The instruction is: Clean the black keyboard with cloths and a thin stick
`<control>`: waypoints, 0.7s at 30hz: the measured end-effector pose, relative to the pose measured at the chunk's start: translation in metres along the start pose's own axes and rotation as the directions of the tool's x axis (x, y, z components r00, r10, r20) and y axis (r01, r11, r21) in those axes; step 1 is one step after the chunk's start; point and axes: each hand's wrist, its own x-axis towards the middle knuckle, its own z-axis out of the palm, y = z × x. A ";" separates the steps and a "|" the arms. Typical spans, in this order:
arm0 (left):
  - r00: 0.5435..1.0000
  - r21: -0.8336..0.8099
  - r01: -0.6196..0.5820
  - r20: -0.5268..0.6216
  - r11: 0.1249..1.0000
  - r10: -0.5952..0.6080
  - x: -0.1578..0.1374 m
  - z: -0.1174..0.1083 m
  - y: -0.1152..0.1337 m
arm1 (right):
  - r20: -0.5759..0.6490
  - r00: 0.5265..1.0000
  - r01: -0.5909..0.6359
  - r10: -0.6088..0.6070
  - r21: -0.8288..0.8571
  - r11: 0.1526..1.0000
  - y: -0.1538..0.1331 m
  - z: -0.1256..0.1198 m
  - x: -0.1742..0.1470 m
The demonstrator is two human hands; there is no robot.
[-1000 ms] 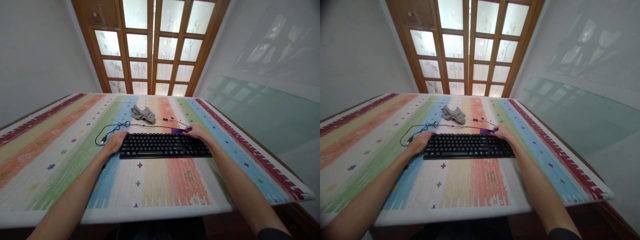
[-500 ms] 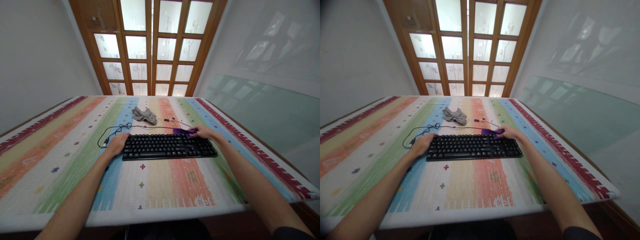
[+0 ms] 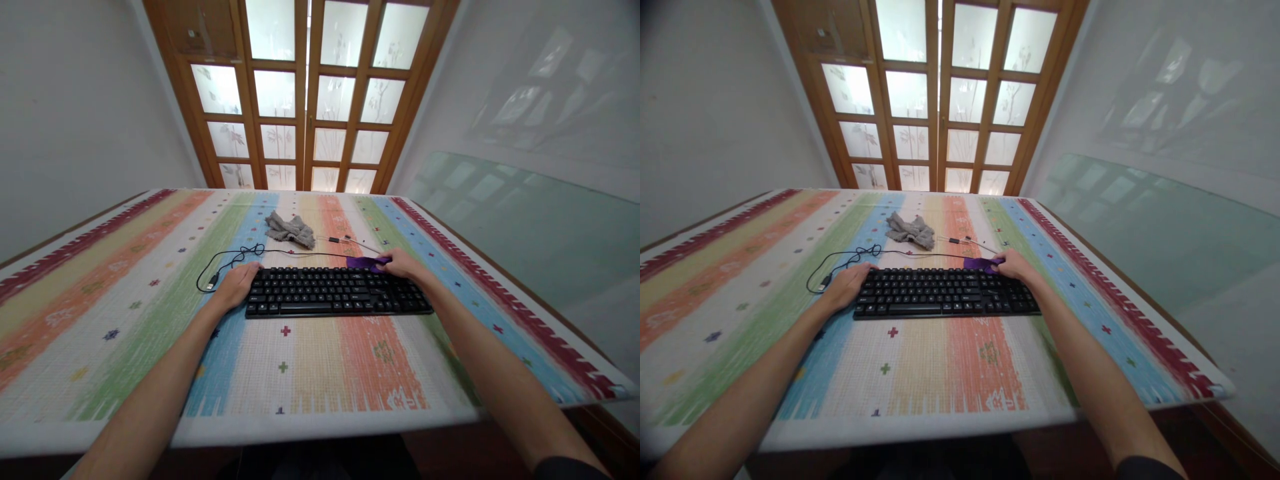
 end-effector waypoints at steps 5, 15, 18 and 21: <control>1.000 0.001 -0.008 0.000 1.000 0.008 -0.002 -0.003 0.004 | -0.049 0.999 -0.008 0.008 0.005 1.000 0.003 0.004 -0.004; 1.000 0.001 -0.005 0.006 1.000 0.005 -0.001 -0.003 0.005 | -0.005 0.965 0.263 -0.263 0.083 0.961 -0.003 0.001 -0.026; 1.000 0.001 -0.007 0.003 1.000 0.007 -0.001 -0.002 0.003 | 0.016 0.969 0.245 -0.245 -0.020 0.969 -0.011 0.000 -0.024; 1.000 -0.004 -0.015 0.002 1.000 0.015 -0.001 -0.002 0.003 | 0.014 0.975 0.221 -0.222 -0.157 0.962 -0.021 0.000 -0.020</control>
